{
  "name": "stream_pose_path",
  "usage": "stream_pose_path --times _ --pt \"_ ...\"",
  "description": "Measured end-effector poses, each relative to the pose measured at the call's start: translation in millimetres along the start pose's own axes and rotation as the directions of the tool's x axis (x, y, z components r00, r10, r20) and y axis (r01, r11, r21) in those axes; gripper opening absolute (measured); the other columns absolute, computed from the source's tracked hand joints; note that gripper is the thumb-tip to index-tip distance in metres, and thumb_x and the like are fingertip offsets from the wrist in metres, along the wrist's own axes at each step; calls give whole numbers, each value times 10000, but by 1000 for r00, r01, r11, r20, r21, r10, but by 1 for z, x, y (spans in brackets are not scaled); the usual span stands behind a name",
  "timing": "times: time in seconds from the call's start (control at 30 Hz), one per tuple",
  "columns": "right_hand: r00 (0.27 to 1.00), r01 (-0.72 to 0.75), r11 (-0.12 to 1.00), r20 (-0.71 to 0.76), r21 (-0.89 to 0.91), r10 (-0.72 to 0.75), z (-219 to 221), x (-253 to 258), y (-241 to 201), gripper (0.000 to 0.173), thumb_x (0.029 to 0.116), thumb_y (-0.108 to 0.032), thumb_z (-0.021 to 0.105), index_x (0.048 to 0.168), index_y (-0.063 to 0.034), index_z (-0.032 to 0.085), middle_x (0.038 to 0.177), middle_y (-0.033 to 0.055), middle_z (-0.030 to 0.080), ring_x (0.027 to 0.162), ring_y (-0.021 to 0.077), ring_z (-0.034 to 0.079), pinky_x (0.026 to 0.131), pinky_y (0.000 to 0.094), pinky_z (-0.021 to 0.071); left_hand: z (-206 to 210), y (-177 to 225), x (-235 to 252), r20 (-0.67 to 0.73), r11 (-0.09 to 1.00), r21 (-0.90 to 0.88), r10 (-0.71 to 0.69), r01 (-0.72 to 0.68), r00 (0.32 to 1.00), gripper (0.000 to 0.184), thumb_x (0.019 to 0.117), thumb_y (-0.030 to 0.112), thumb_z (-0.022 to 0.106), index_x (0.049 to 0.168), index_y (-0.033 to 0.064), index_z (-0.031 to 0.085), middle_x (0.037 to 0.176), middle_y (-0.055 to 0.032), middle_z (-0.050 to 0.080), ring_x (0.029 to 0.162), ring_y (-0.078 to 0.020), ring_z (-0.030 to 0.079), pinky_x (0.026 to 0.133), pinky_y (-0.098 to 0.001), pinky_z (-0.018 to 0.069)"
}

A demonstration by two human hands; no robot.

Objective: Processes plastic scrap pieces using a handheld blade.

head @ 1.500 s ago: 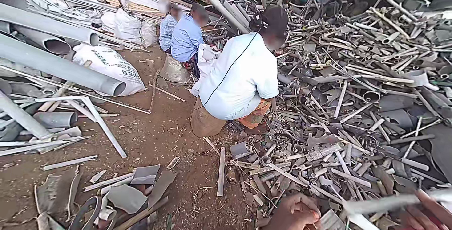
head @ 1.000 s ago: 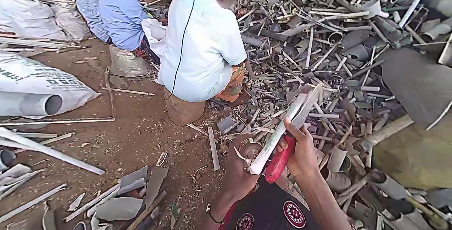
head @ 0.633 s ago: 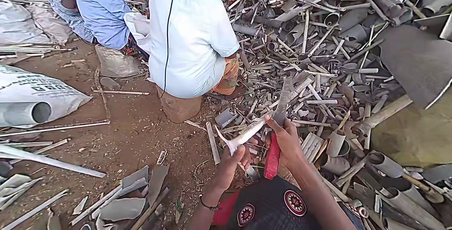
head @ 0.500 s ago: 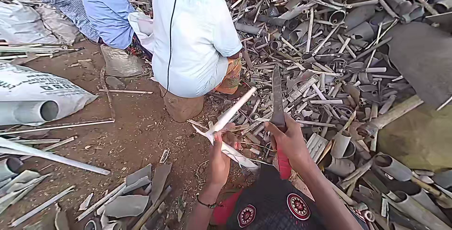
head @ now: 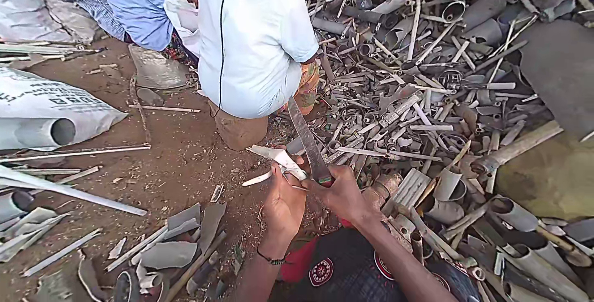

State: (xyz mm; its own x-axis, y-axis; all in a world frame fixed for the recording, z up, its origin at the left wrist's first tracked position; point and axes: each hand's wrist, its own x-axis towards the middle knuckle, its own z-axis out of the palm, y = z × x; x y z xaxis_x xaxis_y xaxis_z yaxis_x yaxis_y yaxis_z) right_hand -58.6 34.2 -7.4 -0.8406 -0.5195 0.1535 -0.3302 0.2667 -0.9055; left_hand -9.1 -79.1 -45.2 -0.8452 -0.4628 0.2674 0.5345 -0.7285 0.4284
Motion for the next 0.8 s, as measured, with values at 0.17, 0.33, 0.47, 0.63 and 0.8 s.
stream_pose_path --times 0.17,0.33,0.47,0.63,0.8 --pt "989 79 995 -126 63 -71 -6 1 3 64 873 -108 710 905 -65 744 675 -49 662 493 -16 551 483 177 488 -10 -1 1 77 999 -16 -35 36 996 674 1003 624 421 1423 104 334 1287 -126 666 1162 -290 671 955 -428 564" --pt "990 122 950 -105 288 -96 -10 -5 -10 60 899 -35 665 952 -47 688 651 -59 635 459 3 547 430 171 488 -36 -4 11 298 994 108 0 -34 955 1017 876 468 736 1567 151 60 1308 -75 627 1211 -261 629 1046 -464 509" --pt "981 192 918 -84 347 -174 -14 -10 -23 72 917 -25 646 972 -48 688 655 -74 636 471 -5 556 428 164 490 -53 -12 10 281 600 769 -8 -220 960 567 982 131 616 1429 -134 387 1260 -98 671 1160 -68 639 1043 -262 508" --pt "977 199 895 -14 399 -211 -13 -13 -25 71 914 -9 643 959 -44 684 643 -76 633 470 -7 556 429 156 485 -70 -22 11 267 -46 963 20 -266 963 570 1006 62 465 1555 -31 340 1500 -186 519 1310 -201 582 1124 -365 439" --pt "978 202 833 -60 515 -200 -30 -19 -30 84 942 -32 598 963 -79 663 630 -66 635 467 11 562 429 178 493 -64 1 16 -108 25 994 -24 109 994 429 1084 185 450 1440 -52 481 1347 -210 607 1227 -222 604 1089 -380 448"
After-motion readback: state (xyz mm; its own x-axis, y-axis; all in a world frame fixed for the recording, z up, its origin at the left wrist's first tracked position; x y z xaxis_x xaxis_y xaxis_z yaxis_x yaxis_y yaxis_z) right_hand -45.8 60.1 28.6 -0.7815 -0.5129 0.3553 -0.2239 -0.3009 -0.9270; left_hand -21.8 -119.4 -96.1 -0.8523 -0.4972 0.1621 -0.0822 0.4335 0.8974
